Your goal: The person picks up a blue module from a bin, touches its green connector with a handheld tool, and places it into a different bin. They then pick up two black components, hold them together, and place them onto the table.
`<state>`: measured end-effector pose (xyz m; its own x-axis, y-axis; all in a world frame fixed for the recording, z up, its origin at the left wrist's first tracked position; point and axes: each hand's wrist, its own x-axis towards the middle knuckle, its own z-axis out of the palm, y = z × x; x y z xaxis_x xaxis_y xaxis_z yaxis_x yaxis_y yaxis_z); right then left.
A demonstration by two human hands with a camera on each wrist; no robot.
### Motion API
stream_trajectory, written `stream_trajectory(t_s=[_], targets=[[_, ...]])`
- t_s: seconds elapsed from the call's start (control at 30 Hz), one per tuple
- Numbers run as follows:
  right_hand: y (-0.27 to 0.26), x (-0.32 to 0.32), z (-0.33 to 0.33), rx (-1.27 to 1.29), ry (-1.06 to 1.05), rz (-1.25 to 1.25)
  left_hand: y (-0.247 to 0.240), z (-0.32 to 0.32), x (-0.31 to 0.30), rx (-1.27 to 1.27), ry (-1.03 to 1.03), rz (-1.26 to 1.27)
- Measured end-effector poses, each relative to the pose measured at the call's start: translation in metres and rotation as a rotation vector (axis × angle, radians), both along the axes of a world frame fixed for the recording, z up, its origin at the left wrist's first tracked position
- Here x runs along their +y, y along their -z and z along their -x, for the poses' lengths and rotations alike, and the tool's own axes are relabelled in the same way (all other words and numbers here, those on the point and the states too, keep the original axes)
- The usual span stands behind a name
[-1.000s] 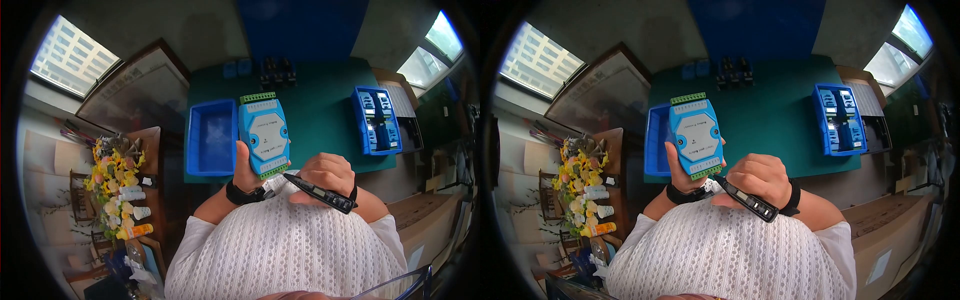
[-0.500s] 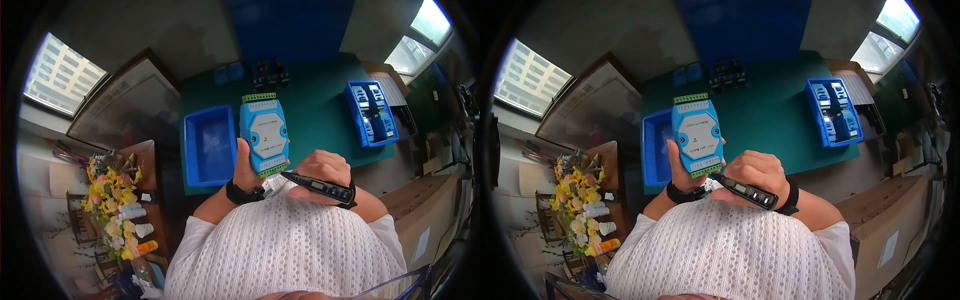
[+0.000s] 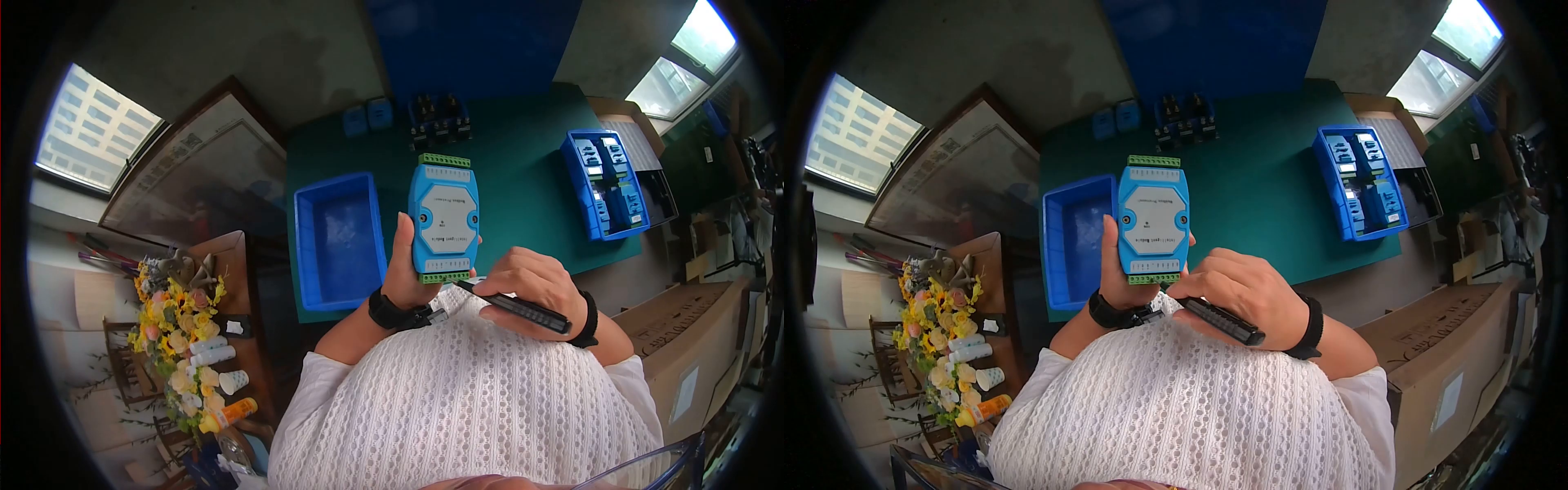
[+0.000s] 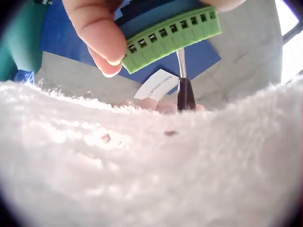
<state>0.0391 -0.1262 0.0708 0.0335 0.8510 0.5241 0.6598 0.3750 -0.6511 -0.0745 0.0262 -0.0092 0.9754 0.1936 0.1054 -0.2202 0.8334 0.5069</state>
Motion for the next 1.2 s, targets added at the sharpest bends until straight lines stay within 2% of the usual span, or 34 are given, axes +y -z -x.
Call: stream_trajectory(t_s=[0.1,0.3,0.5,0.73,0.9,1.2], targets=[[0.007,0.004,0.002,0.1,0.008,-0.126,0.002,0.0,0.002,-0.015,-0.006,0.005],[0.008,0.01,0.003,0.109,0.015,-0.08,0.001,0.0,0.003,0.041,-0.063,-0.06],[0.012,0.012,0.006,0.094,0.042,-0.102,-0.001,0.001,0.002,0.065,-0.106,-0.1],[0.02,0.017,0.008,0.005,0.067,-0.254,0.0,0.002,-0.001,0.173,-0.163,-0.135],[0.019,0.015,0.009,-0.001,0.113,-0.338,0.004,0.004,0.003,0.069,-0.077,-0.056],[0.018,0.016,0.011,0.034,0.069,-0.247,-0.005,0.003,-0.003,0.177,-0.151,-0.144]])
